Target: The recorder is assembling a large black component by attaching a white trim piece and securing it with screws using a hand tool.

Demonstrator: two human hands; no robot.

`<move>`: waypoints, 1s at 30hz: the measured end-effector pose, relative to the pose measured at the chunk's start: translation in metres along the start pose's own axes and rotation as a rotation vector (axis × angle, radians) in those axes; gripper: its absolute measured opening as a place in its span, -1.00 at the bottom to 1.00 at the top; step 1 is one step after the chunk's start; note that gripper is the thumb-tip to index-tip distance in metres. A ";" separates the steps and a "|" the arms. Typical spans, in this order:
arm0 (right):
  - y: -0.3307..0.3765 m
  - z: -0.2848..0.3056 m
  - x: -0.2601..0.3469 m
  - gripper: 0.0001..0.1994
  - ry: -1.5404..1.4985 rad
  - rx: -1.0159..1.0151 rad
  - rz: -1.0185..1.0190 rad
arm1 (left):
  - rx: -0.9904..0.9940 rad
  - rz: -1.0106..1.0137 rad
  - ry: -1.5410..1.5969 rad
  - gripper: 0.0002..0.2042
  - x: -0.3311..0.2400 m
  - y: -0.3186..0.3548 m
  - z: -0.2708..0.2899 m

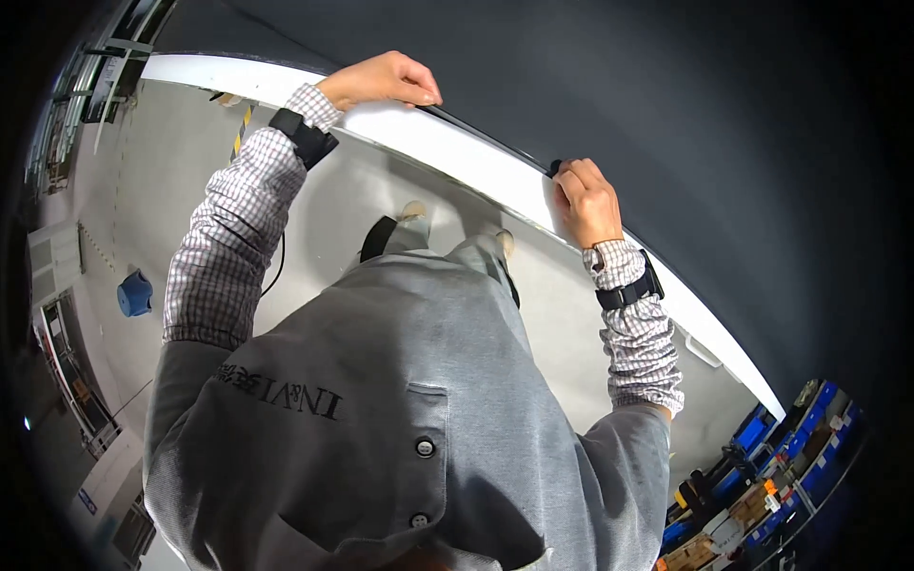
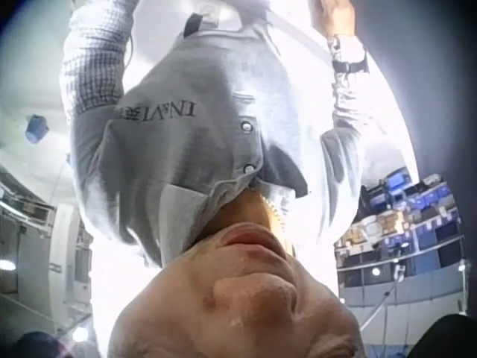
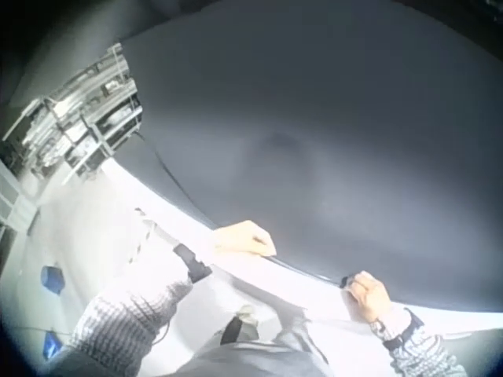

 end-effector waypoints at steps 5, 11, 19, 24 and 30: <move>0.001 -0.001 -0.003 -0.86 0.018 0.009 -0.038 | 0.018 -0.012 0.036 -0.81 -0.014 -0.018 -0.035; -0.005 0.004 0.008 -0.86 -0.030 -0.026 0.047 | 0.029 -0.063 -0.010 -0.84 -0.025 -0.026 -0.071; -0.004 0.000 0.017 -0.86 -0.062 0.025 0.097 | -0.229 -0.078 -0.657 -0.92 -0.029 0.032 0.038; -0.005 -0.001 0.016 -0.86 -0.053 0.036 0.042 | -0.133 0.066 -0.270 -0.88 0.004 0.042 0.078; -0.010 0.003 0.012 -0.85 -0.046 0.016 0.032 | -0.112 0.044 -0.161 -0.83 0.000 0.026 0.051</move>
Point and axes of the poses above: each hand's wrist, its own y-axis away from the middle knuckle, its own z-axis out of the back of the hand, x = y × z, the point moved 7 cm from there along -y, towards the middle knuckle, and after that the axes turned 11 degrees about y, right-handed, at the moved point
